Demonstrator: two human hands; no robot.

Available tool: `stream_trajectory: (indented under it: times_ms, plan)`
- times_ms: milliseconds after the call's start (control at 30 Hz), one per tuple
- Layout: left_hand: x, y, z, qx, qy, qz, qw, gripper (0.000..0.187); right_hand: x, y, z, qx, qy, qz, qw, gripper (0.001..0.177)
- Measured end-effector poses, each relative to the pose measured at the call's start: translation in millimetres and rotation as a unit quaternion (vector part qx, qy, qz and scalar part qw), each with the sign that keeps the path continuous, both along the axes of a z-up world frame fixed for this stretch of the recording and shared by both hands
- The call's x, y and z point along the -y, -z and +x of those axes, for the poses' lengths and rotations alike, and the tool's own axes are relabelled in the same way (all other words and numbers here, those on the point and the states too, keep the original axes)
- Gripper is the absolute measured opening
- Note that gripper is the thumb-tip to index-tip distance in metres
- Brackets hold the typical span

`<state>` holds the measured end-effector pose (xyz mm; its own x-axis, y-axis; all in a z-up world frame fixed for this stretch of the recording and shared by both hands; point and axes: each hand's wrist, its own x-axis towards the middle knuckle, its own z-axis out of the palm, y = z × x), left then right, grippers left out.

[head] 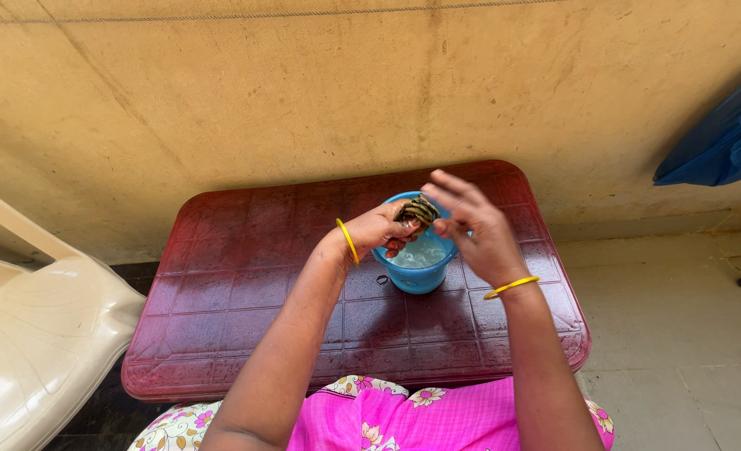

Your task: The person cleans a table by repeatedly wiping the surface with a cloth and then rinsing the cloth in a blue pitcher of water.

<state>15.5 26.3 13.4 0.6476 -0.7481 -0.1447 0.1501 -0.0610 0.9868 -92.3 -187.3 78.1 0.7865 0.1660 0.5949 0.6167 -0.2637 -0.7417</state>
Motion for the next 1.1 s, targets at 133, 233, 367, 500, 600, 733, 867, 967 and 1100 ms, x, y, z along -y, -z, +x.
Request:
stream_trajectory:
  times_ms: [133,233,367,500,600,733,867,967,1100]
  plan:
    - [3,-9,2,0.082,0.051,0.068,0.993,0.027,-9,12,6,-0.041,0.044,-0.057,0.997,0.038]
    - [9,-7,4,0.236,0.043,0.128,0.962,0.037,-7,24,14,-0.052,0.079,-0.037,0.995,0.025]
    - [16,-1,-2,0.379,-0.016,0.189,0.906,0.046,-10,36,28,-0.225,0.12,0.109,0.961,0.014]
    - [14,-4,-2,0.468,-0.009,0.147,0.871,0.059,-10,24,20,-0.195,0.142,0.065,0.968,0.017]
    - [1,-17,8,0.194,0.019,0.126,0.973,0.04,-6,3,4,-0.019,0.125,-0.064,0.99,0.039]
    - [-16,-36,9,0.03,0.056,0.006,0.998,0.036,-8,-11,-2,0.149,0.069,-0.182,0.969,0.061]
    - [-13,-36,4,0.025,0.103,0.002,0.994,0.032,-9,4,7,0.083,0.071,-0.152,0.982,0.053]
    - [-4,-32,2,0.151,0.099,0.094,0.979,0.036,-7,13,15,0.04,0.116,-0.147,0.982,0.041]
    - [11,-21,-2,0.552,0.049,0.046,0.831,0.041,-15,20,16,-0.053,0.145,-0.103,0.983,0.025]
